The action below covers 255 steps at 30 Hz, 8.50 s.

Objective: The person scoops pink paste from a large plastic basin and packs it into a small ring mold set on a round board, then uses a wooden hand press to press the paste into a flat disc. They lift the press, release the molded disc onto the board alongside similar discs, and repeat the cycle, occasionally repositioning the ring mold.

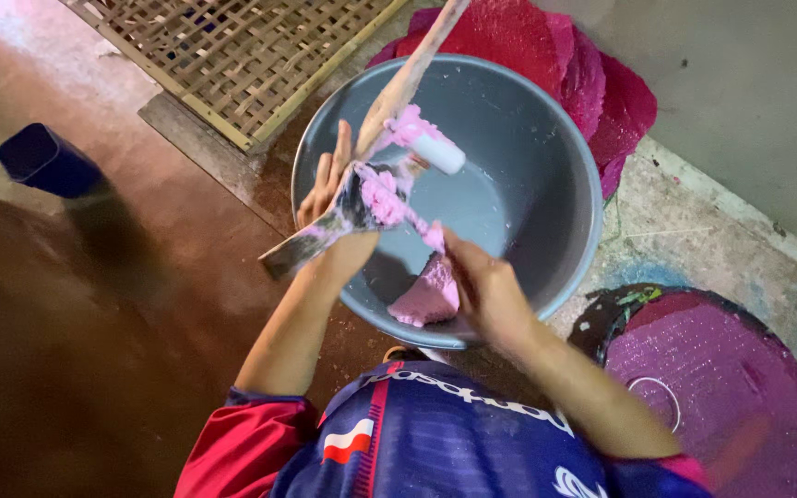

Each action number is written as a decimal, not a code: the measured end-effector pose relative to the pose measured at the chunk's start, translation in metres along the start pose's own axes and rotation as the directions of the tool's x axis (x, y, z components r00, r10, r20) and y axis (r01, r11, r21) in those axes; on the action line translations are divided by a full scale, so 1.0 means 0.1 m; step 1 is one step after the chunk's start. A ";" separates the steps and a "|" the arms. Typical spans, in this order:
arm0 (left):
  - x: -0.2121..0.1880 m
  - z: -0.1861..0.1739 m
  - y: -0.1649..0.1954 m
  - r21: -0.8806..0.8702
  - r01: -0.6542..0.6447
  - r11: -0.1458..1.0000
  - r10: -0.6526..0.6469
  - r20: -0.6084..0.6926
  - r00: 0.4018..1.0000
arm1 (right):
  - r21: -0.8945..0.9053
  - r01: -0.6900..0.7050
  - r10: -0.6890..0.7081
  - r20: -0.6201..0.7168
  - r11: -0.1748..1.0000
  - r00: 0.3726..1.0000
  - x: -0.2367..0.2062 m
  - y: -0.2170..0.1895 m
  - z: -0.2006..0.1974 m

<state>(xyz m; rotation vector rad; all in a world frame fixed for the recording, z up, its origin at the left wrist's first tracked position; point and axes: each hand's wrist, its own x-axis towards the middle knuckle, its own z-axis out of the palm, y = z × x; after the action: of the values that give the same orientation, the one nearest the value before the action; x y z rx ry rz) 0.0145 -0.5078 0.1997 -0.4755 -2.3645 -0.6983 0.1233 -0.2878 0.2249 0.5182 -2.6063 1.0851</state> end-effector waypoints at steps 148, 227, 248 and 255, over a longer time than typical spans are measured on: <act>-1.56 1.86 2.91 -0.722 0.082 0.688 0.687 0.683 0.247 | 0.803 -0.221 0.732 -0.342 0.553 0.590 -4.07 0.59 -1.93; -0.50 2.71 3.29 -0.390 0.610 -0.690 0.182 0.722 0.668 | -0.173 -0.697 0.656 -0.243 0.696 0.715 -2.82 1.56 -2.10; -1.20 2.70 3.89 -0.209 0.000 0.978 0.163 0.758 0.631 | 0.435 -0.376 0.564 -0.732 0.818 0.382 -4.76 1.29 -1.92; -0.82 2.45 4.42 -0.393 -0.204 0.897 0.438 0.721 0.537 | 0.392 -0.438 0.568 -0.712 0.809 0.412 -4.99 1.09 -2.00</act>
<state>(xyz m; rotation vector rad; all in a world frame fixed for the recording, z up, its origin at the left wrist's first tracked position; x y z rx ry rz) 0.1780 -0.0257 0.1431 -1.6170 -2.8465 -0.7060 0.5479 0.0379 0.1053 -0.7099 -1.8235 1.2684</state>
